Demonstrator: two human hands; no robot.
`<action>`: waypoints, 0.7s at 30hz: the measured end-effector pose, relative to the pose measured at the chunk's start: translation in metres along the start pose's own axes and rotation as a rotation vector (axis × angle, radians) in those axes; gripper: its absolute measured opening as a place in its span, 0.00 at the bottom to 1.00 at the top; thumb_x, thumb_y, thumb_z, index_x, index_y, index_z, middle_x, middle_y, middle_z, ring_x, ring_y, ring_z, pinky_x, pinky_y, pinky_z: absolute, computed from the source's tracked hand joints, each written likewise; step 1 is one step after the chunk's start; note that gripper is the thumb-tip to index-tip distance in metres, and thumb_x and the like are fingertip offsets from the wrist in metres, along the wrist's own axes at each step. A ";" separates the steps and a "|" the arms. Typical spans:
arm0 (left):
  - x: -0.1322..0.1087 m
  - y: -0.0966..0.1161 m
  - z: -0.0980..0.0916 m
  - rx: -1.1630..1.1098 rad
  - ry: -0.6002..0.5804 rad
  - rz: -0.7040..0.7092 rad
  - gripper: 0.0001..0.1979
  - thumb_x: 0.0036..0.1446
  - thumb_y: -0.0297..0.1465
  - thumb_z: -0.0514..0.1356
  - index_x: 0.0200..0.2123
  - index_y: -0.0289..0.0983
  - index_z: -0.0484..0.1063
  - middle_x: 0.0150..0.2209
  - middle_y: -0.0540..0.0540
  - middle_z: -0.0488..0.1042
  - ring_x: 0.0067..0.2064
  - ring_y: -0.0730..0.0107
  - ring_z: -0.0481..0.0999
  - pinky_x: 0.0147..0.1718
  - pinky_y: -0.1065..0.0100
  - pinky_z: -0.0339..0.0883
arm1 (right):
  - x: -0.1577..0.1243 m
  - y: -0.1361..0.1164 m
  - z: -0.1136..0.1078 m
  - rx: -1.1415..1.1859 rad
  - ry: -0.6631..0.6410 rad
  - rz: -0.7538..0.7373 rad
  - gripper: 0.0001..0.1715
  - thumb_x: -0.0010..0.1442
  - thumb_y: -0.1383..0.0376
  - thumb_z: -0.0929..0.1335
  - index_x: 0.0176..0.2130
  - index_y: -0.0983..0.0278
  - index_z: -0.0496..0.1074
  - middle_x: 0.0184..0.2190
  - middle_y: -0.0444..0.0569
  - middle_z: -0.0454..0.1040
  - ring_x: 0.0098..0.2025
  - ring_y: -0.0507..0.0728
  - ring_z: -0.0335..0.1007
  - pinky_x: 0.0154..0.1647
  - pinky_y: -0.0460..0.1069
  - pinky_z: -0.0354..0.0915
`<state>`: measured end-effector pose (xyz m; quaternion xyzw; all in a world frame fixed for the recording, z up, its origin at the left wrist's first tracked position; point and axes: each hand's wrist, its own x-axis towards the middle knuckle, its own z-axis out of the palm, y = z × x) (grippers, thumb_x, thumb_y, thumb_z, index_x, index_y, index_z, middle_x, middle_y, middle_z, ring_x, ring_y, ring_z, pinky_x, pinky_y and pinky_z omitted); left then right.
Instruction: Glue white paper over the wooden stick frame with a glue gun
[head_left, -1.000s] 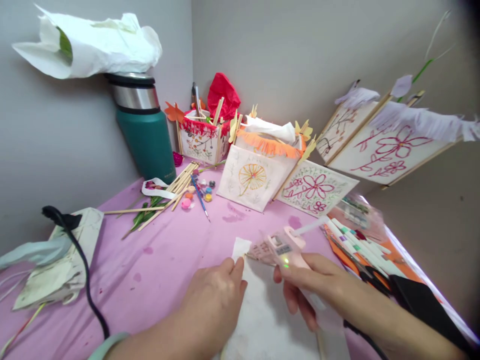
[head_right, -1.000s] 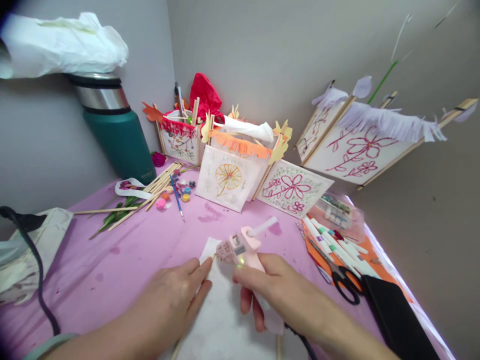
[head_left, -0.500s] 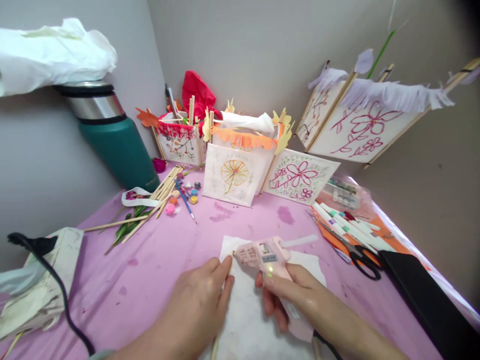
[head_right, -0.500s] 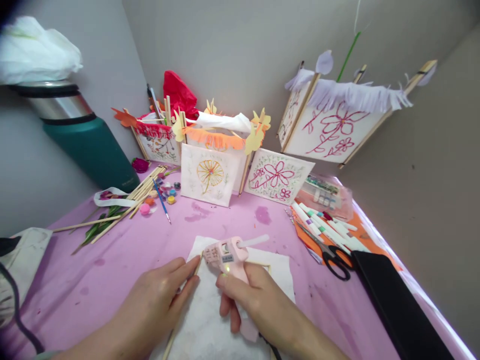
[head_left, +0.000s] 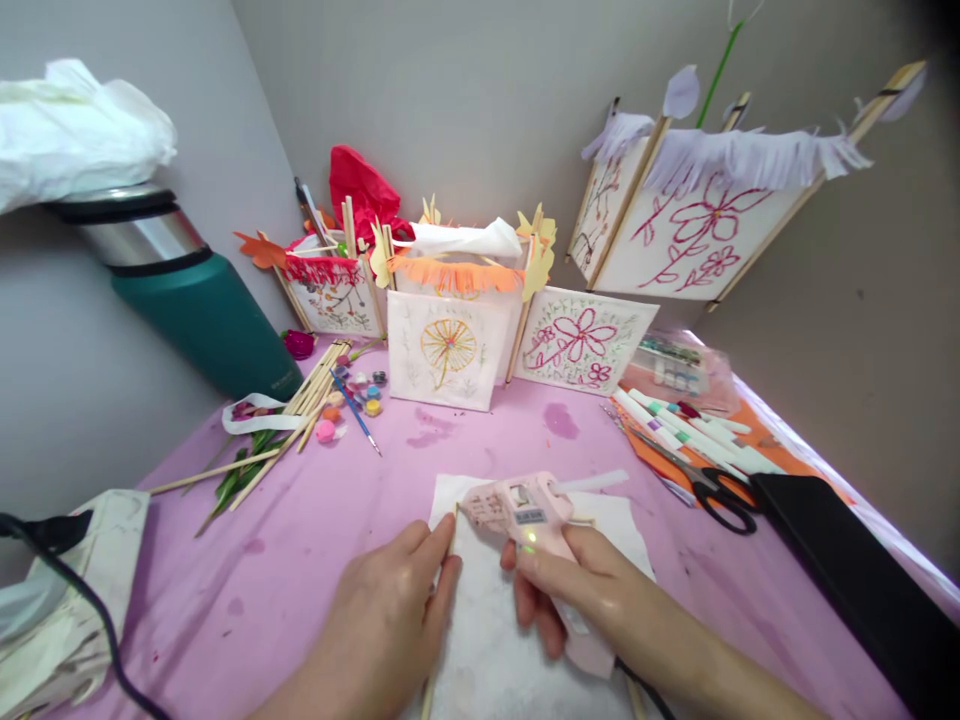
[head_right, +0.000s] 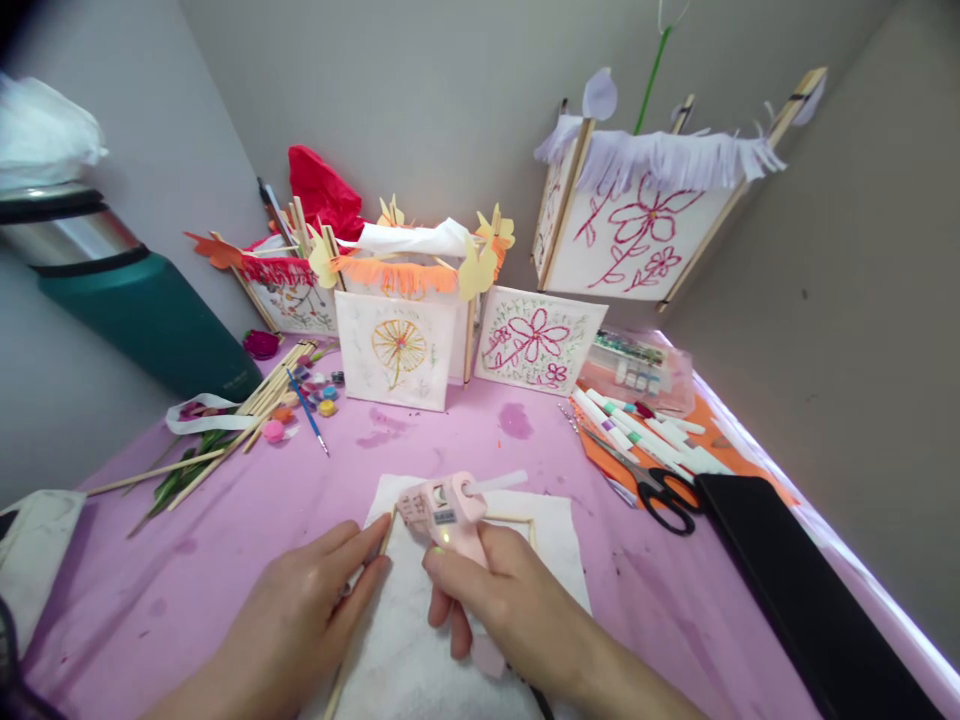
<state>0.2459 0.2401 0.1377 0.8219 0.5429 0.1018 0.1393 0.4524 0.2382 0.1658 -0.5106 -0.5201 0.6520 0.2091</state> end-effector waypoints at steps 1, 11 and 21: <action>0.000 0.000 0.000 -0.001 -0.003 -0.001 0.19 0.65 0.32 0.45 0.55 0.37 0.67 0.31 0.47 0.71 0.30 0.67 0.75 0.27 0.66 0.66 | 0.000 0.000 0.000 0.004 0.001 0.000 0.25 0.63 0.52 0.61 0.27 0.66 0.72 0.17 0.43 0.67 0.22 0.51 0.62 0.32 0.46 0.61; -0.001 0.001 -0.001 0.007 -0.006 0.005 0.19 0.65 0.31 0.45 0.55 0.37 0.66 0.31 0.47 0.72 0.30 0.67 0.75 0.27 0.67 0.66 | 0.001 0.003 0.002 0.025 0.008 -0.021 0.24 0.63 0.52 0.61 0.28 0.67 0.72 0.17 0.43 0.67 0.21 0.50 0.61 0.28 0.45 0.59; -0.002 -0.001 0.001 0.005 0.007 0.006 0.18 0.65 0.32 0.46 0.54 0.38 0.68 0.30 0.48 0.71 0.30 0.67 0.75 0.27 0.67 0.66 | 0.002 0.004 0.002 0.014 0.019 -0.027 0.24 0.63 0.51 0.61 0.28 0.66 0.71 0.17 0.43 0.67 0.21 0.50 0.61 0.28 0.45 0.60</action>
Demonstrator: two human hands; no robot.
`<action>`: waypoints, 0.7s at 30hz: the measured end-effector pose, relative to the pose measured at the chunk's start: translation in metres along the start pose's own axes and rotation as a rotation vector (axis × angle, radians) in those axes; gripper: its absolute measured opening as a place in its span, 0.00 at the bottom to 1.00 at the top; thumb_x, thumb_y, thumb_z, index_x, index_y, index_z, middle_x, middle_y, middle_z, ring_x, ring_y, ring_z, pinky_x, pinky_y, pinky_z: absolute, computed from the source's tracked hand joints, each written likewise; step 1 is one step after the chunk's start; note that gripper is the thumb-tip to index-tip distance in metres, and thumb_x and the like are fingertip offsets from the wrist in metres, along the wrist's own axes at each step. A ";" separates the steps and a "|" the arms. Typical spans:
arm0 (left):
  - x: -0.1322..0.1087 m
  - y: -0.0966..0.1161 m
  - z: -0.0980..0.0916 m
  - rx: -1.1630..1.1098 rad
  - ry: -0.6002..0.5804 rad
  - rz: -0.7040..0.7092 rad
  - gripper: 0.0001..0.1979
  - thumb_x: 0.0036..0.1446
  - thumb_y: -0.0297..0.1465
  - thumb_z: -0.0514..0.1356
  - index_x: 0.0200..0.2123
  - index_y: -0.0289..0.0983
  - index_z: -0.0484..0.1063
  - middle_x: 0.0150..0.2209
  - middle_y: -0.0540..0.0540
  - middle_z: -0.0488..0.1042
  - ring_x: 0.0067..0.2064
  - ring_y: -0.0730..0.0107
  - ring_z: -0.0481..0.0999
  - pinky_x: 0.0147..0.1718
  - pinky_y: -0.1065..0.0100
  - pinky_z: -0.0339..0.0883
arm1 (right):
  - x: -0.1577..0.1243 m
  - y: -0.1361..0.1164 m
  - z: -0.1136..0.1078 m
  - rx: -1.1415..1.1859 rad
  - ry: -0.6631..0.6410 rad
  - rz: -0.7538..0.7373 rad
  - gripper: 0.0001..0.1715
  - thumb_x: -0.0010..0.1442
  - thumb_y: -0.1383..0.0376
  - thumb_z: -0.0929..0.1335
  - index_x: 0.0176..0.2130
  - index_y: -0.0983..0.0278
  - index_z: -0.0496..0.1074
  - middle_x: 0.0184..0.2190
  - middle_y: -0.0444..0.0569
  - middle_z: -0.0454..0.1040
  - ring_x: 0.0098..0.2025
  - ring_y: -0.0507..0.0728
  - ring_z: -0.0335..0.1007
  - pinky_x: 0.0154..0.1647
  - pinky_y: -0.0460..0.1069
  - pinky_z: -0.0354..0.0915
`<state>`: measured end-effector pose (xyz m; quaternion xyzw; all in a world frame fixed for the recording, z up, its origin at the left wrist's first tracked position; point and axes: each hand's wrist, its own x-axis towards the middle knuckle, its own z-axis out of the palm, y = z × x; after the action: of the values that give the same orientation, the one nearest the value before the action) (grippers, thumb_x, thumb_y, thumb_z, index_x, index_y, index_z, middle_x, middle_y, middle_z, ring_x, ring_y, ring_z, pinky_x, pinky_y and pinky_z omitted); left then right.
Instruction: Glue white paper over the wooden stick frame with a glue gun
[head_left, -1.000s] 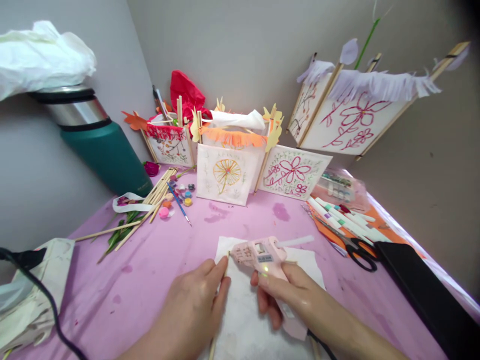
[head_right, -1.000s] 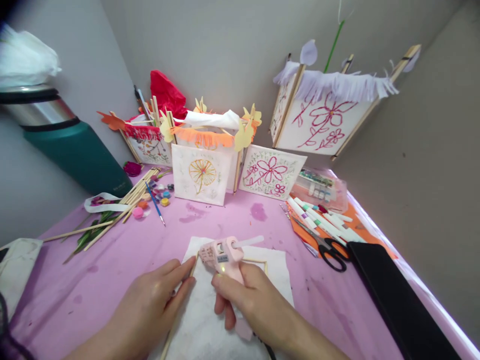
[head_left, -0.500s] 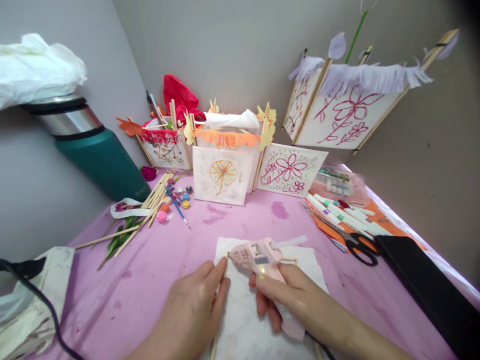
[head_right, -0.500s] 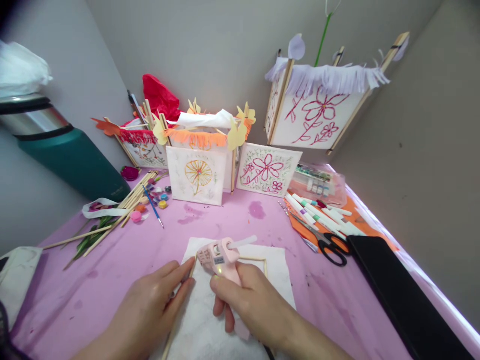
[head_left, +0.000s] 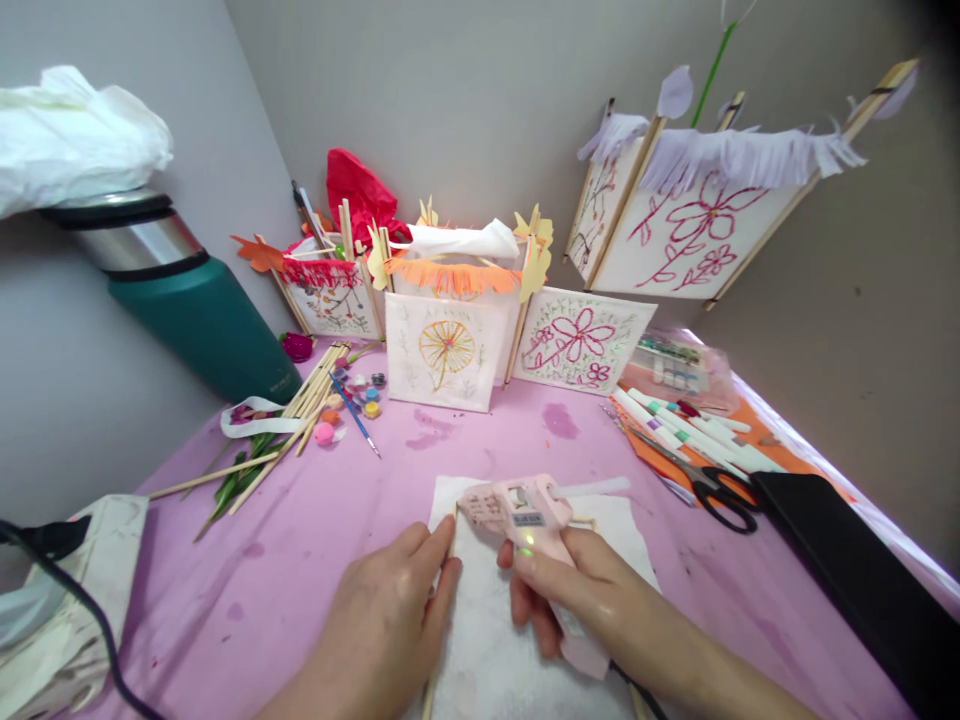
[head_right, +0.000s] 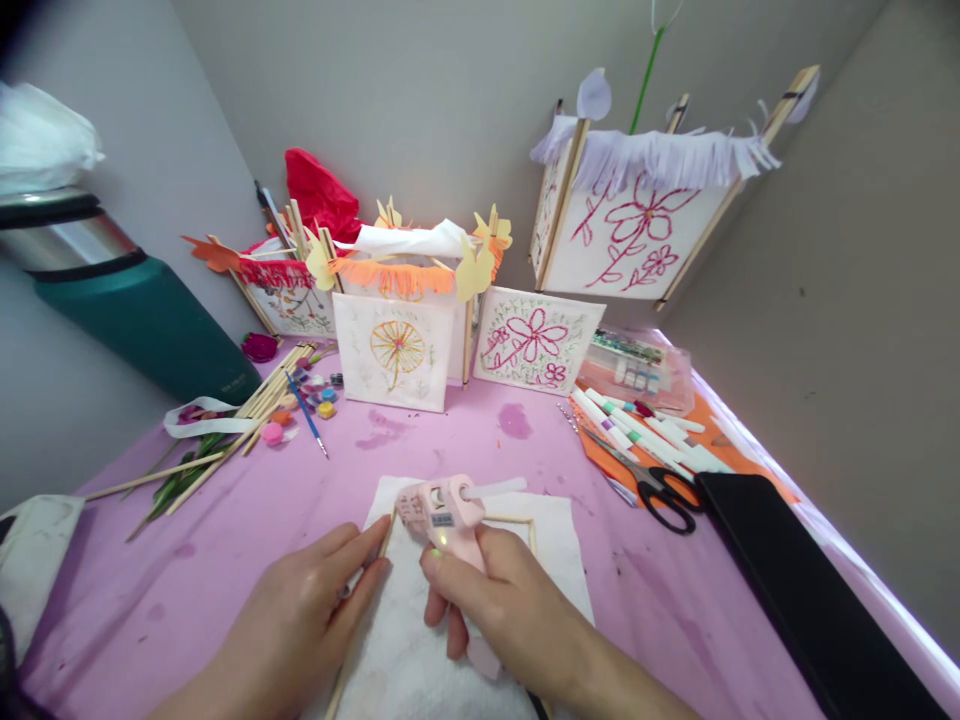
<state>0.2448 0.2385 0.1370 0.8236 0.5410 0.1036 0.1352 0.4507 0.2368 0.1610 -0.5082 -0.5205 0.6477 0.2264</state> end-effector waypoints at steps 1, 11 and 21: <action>0.000 0.000 0.000 -0.002 0.001 0.000 0.18 0.65 0.32 0.46 0.53 0.38 0.68 0.30 0.48 0.71 0.29 0.67 0.75 0.27 0.67 0.66 | 0.000 0.000 0.000 -0.008 0.007 -0.001 0.24 0.63 0.51 0.61 0.28 0.66 0.71 0.17 0.44 0.67 0.21 0.50 0.61 0.28 0.45 0.60; 0.002 -0.001 0.001 -0.004 0.011 0.007 0.19 0.65 0.32 0.46 0.54 0.37 0.67 0.30 0.47 0.71 0.29 0.66 0.75 0.26 0.66 0.66 | 0.001 0.002 -0.001 -0.065 -0.001 -0.003 0.25 0.62 0.51 0.61 0.26 0.66 0.71 0.17 0.44 0.68 0.21 0.50 0.62 0.26 0.45 0.60; 0.001 -0.002 0.002 -0.012 0.009 0.001 0.19 0.65 0.33 0.45 0.54 0.38 0.68 0.31 0.47 0.72 0.30 0.65 0.76 0.27 0.65 0.67 | -0.001 -0.002 -0.010 -0.031 0.063 -0.100 0.26 0.63 0.49 0.60 0.28 0.66 0.72 0.18 0.45 0.69 0.24 0.52 0.64 0.30 0.46 0.60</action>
<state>0.2439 0.2403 0.1348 0.8226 0.5404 0.1107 0.1378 0.4592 0.2411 0.1638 -0.5051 -0.5478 0.6111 0.2671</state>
